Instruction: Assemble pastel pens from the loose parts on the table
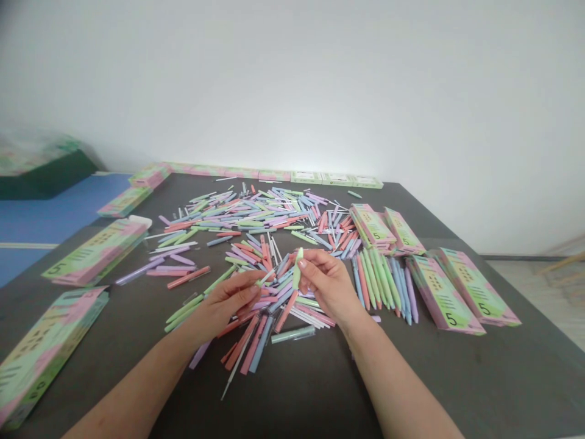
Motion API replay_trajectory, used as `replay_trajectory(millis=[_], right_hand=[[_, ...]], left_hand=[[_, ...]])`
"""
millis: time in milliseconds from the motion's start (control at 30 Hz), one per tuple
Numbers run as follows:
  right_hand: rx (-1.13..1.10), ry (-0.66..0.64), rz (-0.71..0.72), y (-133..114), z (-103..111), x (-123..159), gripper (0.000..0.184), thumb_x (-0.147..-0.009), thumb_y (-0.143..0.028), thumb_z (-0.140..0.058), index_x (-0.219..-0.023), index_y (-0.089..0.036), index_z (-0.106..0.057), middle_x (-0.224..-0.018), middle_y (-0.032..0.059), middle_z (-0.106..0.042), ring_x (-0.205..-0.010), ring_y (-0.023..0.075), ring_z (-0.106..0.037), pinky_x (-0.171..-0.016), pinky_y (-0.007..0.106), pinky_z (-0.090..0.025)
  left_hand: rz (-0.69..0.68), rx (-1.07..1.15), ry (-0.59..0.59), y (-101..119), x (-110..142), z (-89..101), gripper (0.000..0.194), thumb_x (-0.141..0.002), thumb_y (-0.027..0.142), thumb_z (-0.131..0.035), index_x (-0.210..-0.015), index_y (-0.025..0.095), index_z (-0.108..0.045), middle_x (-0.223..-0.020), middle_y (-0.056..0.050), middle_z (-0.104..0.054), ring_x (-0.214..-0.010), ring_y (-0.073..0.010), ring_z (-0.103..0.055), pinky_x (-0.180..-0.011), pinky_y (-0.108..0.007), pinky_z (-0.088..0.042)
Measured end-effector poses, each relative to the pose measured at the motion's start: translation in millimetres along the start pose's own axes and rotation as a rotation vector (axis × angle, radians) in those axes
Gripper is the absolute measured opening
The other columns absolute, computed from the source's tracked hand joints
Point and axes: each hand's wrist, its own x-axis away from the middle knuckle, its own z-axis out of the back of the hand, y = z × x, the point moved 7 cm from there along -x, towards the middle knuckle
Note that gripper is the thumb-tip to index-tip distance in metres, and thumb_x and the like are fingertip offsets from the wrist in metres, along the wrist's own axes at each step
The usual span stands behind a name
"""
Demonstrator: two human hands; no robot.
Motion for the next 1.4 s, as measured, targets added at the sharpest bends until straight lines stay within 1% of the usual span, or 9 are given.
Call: replay_trajectory(millis=[133, 267, 567, 733, 933, 1033, 1167, 1300, 1400], right_hand=[[-0.043, 0.046, 0.043, -6.5, 4.1, 0.7, 0.012, -0.075, -0.029, -0.073, -0.08, -0.019, -0.069, -0.062, -0.0013, -0.062, -0.05, 0.0075, -0.051, -0.047, 0.019, -0.044], [-0.056, 0.097, 0.098, -12.9, 11.1, 0.2, 0.008, -0.078, -0.026, -0.069, -0.082, -0.019, -0.069, -0.069, -0.0002, -0.065, -0.053, 0.0076, -0.053, -0.047, 0.018, -0.045], [-0.064, 0.061, 0.135, -18.3, 7.5, 1.2, 0.007, -0.081, -0.024, -0.067, -0.085, -0.019, -0.07, -0.074, 0.0006, -0.066, -0.059, 0.0071, -0.058, -0.05, 0.015, -0.047], [-0.059, 0.052, 0.132, -18.5, 6.3, 2.1, 0.007, -0.08, -0.023, -0.067, -0.086, -0.02, -0.07, -0.074, 0.0006, -0.066, -0.058, 0.0074, -0.058, -0.049, 0.015, -0.048], [-0.03, 0.062, 0.156, -22.0, 8.4, 2.0, 0.008, -0.08, -0.024, -0.067, -0.087, -0.02, -0.07, -0.075, 0.0006, -0.065, -0.058, 0.008, -0.057, -0.048, 0.017, -0.047], [-0.039, 0.044, 0.153, -22.1, 6.1, 2.6, 0.008, -0.08, -0.024, -0.068, -0.087, -0.02, -0.07, -0.076, 0.0008, -0.066, -0.059, 0.0075, -0.057, -0.049, 0.016, -0.048], [0.041, 0.006, 0.152, -21.1, 1.6, 4.4, 0.01, -0.08, -0.027, -0.068, -0.088, -0.02, -0.069, -0.077, 0.0022, -0.069, -0.056, 0.0087, -0.058, -0.049, 0.019, -0.049], [0.117, -0.055, 0.155, -16.7, -2.1, 5.7, 0.012, -0.081, -0.028, -0.069, -0.09, -0.02, -0.068, -0.084, 0.0039, -0.071, -0.06, 0.0108, -0.062, -0.051, 0.021, -0.051], [0.165, -0.127, 0.152, -12.7, -7.5, 6.7, 0.014, -0.082, -0.025, -0.068, -0.094, -0.02, -0.067, -0.078, 0.0025, -0.07, -0.06, 0.0105, -0.063, -0.055, 0.021, -0.053]], left_hand=[[0.019, -0.002, 0.005, -4.9, 1.3, 1.3, 0.041, -0.08, 0.045, -0.065, -0.113, 0.021, -0.063, -0.067, 0.004, -0.044, -0.054, -0.0065, -0.036, -0.05, -0.02, -0.03], [0.032, 0.001, 0.012, -6.9, 2.0, 2.1, 0.043, -0.079, 0.046, -0.066, -0.113, 0.021, -0.064, -0.068, 0.003, -0.046, -0.056, -0.0072, -0.039, -0.051, -0.02, -0.031], [-0.001, -0.045, -0.032, -3.8, 1.0, -1.9, 0.041, -0.081, 0.044, -0.064, -0.114, 0.018, -0.065, -0.062, 0.005, -0.044, -0.052, -0.0063, -0.034, -0.049, -0.019, -0.028], [-0.014, -0.118, 0.015, 1.3, 1.7, 0.3, 0.041, -0.08, 0.044, -0.064, -0.112, 0.019, -0.068, -0.076, 0.0, -0.058, -0.068, -0.0106, -0.049, -0.062, -0.022, -0.041], [-0.043, -0.177, -0.008, 4.3, 1.4, -0.3, 0.039, -0.082, 0.042, -0.061, -0.114, 0.021, -0.068, -0.085, -0.002, -0.064, -0.075, -0.0121, -0.054, -0.067, -0.023, -0.044], [-0.056, -0.221, -0.014, 6.0, 1.1, -0.7, 0.04, -0.083, 0.042, -0.06, -0.115, 0.02, -0.068, -0.083, -0.002, -0.065, -0.078, -0.0136, -0.056, -0.07, -0.024, -0.046], [-0.066, -0.262, -0.026, 9.6, 1.6, -3.2, 0.04, -0.084, 0.042, -0.059, -0.115, 0.019, -0.067, -0.078, -0.002, -0.064, -0.08, -0.0152, -0.056, -0.071, -0.024, -0.047], [-0.088, -0.292, -0.037, 15.9, 3.3, -6.7, 0.036, -0.085, 0.04, -0.058, -0.111, 0.018, -0.068, -0.088, -0.003, -0.065, -0.082, -0.0149, -0.056, -0.074, -0.025, -0.046], [-0.119, -0.33, -0.058, 19.9, 4.2, -9.7, 0.033, -0.088, 0.038, -0.054, -0.112, 0.019, -0.068, -0.095, -0.003, -0.065, -0.083, -0.0143, -0.055, -0.076, -0.025, -0.045]])
